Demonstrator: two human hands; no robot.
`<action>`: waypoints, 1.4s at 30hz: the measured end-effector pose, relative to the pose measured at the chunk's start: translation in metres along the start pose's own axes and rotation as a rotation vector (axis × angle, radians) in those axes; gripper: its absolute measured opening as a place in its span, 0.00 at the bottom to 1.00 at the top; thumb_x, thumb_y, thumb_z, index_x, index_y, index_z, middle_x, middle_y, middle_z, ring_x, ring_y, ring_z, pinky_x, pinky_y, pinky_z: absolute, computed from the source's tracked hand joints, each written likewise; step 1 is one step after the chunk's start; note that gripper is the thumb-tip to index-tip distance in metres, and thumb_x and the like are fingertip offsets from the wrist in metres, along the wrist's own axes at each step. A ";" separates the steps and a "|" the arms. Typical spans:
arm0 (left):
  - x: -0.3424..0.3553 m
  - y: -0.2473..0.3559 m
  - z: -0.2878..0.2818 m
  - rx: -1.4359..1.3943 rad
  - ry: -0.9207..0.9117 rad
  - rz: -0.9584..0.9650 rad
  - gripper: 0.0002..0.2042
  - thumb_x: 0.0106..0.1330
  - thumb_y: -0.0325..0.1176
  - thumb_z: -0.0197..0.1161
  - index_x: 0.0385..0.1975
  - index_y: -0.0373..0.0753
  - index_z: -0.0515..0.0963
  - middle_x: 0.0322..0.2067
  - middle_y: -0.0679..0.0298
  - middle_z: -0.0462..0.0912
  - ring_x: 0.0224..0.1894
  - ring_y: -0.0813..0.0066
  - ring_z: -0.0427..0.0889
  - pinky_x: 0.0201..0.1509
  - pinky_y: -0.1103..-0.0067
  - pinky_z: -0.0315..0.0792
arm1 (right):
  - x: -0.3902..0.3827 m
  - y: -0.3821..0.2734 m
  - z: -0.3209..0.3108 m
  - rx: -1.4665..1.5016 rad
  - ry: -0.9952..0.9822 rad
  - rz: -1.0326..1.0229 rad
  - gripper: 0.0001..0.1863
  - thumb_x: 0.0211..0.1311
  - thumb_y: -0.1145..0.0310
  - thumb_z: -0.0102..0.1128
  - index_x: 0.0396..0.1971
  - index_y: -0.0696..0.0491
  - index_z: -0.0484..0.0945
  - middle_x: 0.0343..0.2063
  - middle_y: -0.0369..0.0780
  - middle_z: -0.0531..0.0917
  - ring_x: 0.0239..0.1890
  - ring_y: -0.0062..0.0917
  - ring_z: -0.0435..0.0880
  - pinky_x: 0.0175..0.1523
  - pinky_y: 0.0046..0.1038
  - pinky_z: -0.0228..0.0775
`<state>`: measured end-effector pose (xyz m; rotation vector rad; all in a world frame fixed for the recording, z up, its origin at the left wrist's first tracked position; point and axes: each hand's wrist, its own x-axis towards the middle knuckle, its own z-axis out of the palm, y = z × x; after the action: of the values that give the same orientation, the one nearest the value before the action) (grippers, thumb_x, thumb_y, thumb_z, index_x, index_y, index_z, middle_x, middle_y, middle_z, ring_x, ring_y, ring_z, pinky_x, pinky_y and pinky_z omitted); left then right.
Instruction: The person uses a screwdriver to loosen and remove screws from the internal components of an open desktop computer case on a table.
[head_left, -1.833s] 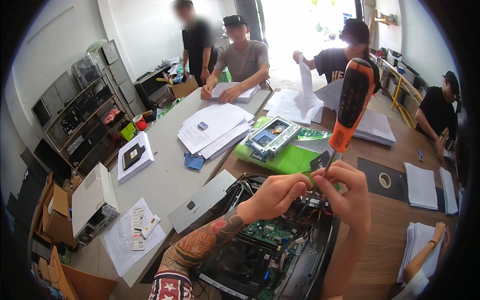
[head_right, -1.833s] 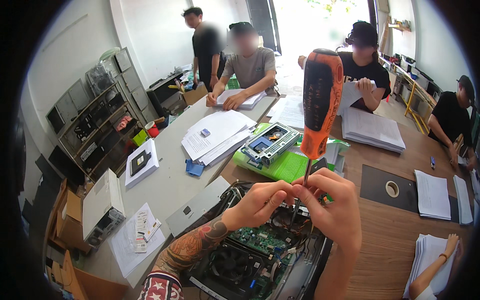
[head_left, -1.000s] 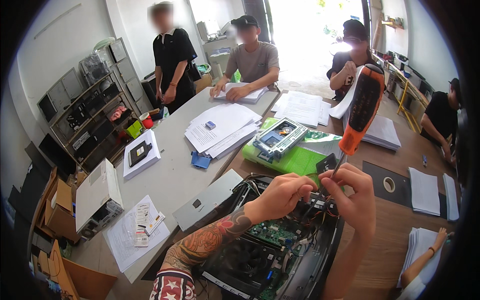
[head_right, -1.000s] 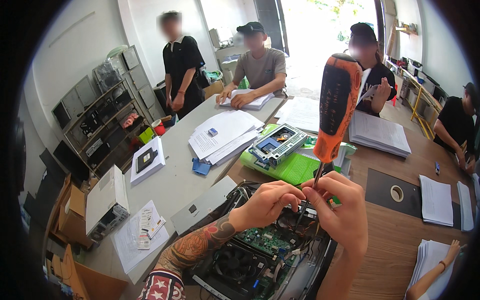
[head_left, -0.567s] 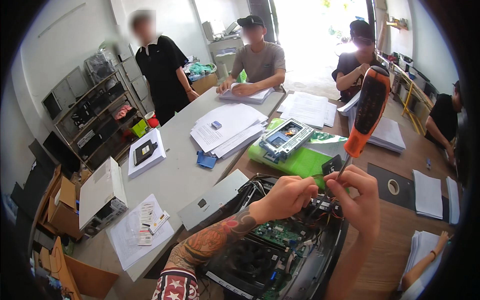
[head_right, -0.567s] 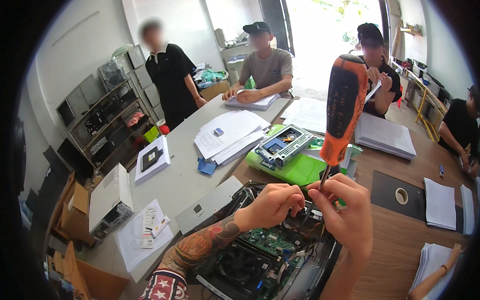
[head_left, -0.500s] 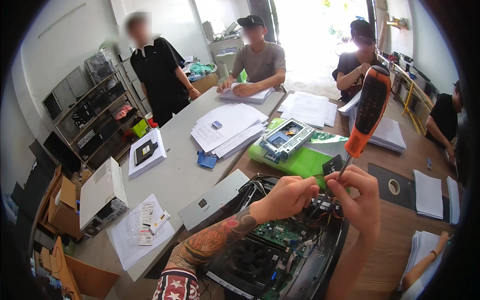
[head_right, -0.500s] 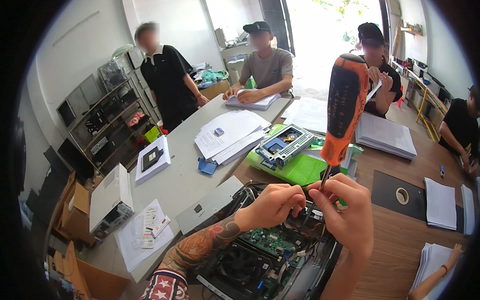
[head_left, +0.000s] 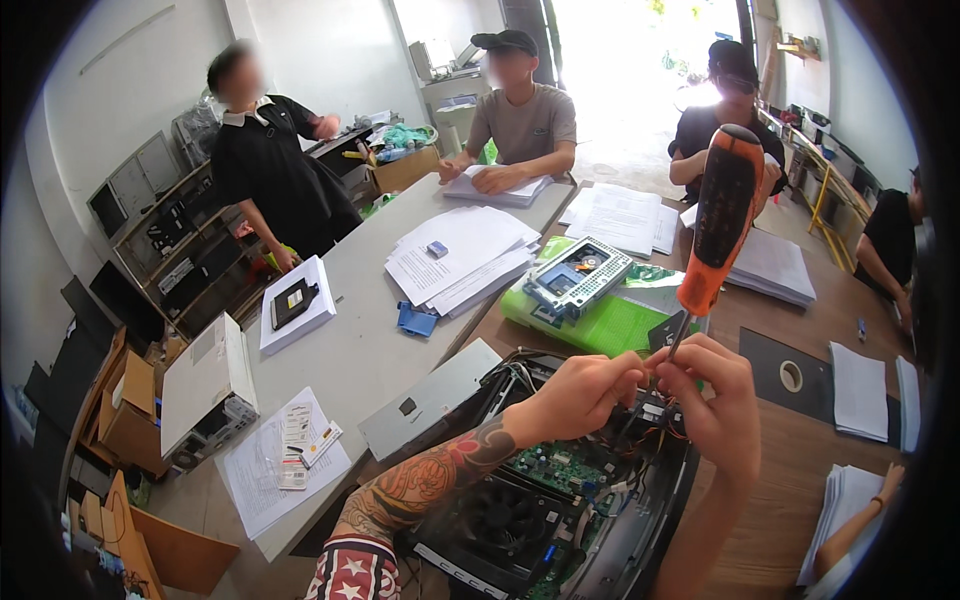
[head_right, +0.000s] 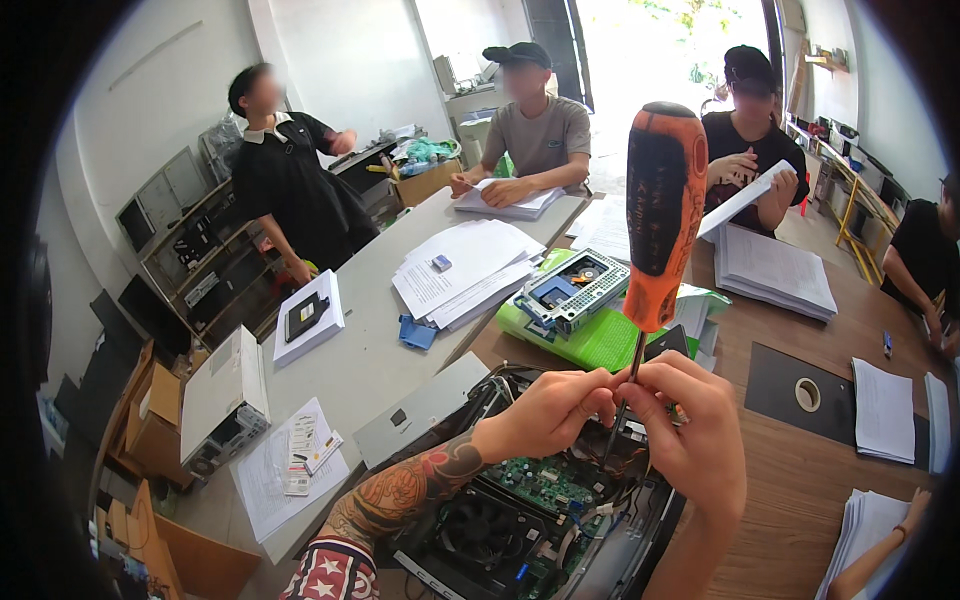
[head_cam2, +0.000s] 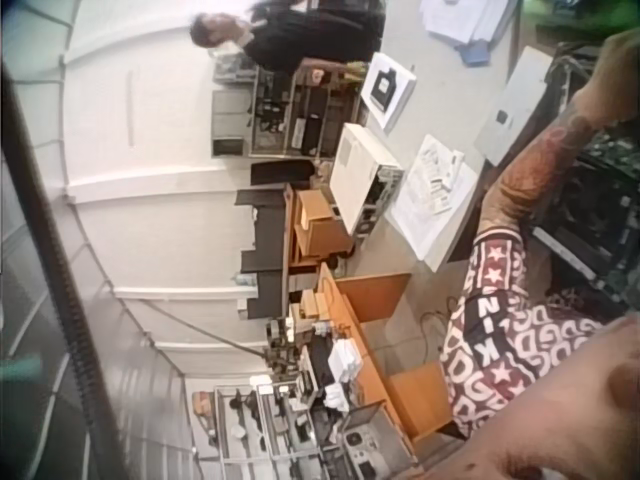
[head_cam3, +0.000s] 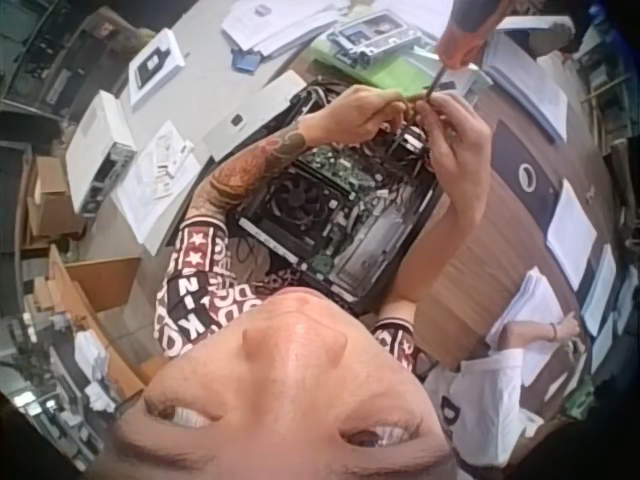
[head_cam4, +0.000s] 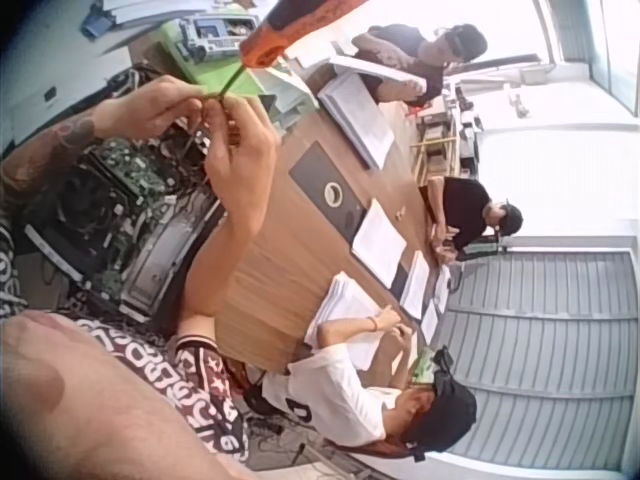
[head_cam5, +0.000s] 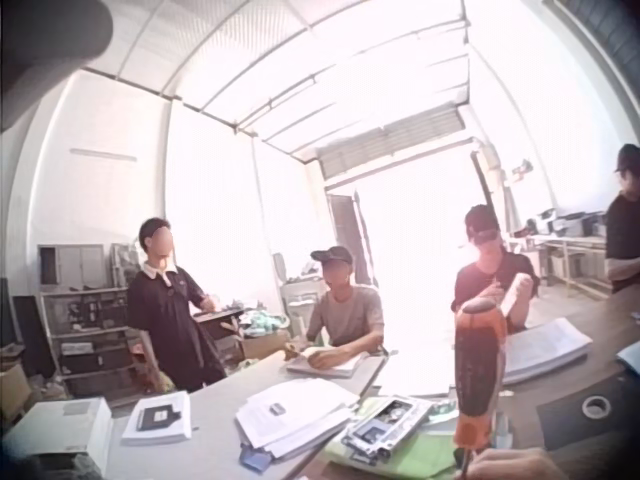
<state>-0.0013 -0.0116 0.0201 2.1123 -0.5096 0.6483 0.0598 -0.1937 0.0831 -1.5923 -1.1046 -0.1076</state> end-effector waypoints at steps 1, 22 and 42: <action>0.000 0.001 0.001 0.000 -0.002 0.000 0.07 0.76 0.32 0.49 0.38 0.37 0.71 0.22 0.60 0.81 0.27 0.58 0.82 0.33 0.68 0.74 | 0.000 0.002 -0.001 -0.040 0.024 -0.041 0.02 0.58 0.80 0.65 0.29 0.63 0.81 0.24 0.39 0.81 0.25 0.22 0.81 0.32 0.24 0.70; 0.001 0.003 0.000 0.000 -0.011 -0.020 0.08 0.76 0.33 0.48 0.39 0.37 0.73 0.23 0.59 0.81 0.28 0.57 0.82 0.34 0.67 0.73 | -0.007 -0.005 -0.010 0.244 -0.099 0.242 0.06 0.60 0.83 0.59 0.37 0.63 0.82 0.29 0.41 0.86 0.27 0.18 0.84 0.34 0.19 0.75; 0.001 0.002 -0.001 0.002 -0.010 0.010 0.08 0.77 0.34 0.49 0.38 0.38 0.73 0.23 0.59 0.80 0.27 0.57 0.81 0.33 0.67 0.73 | -0.004 -0.007 -0.006 0.230 -0.058 0.213 0.07 0.60 0.77 0.67 0.33 0.65 0.81 0.25 0.40 0.86 0.25 0.17 0.85 0.31 0.17 0.75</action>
<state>-0.0022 -0.0114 0.0221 2.1168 -0.5256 0.6448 0.0557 -0.2016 0.0877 -1.5018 -0.9481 0.2020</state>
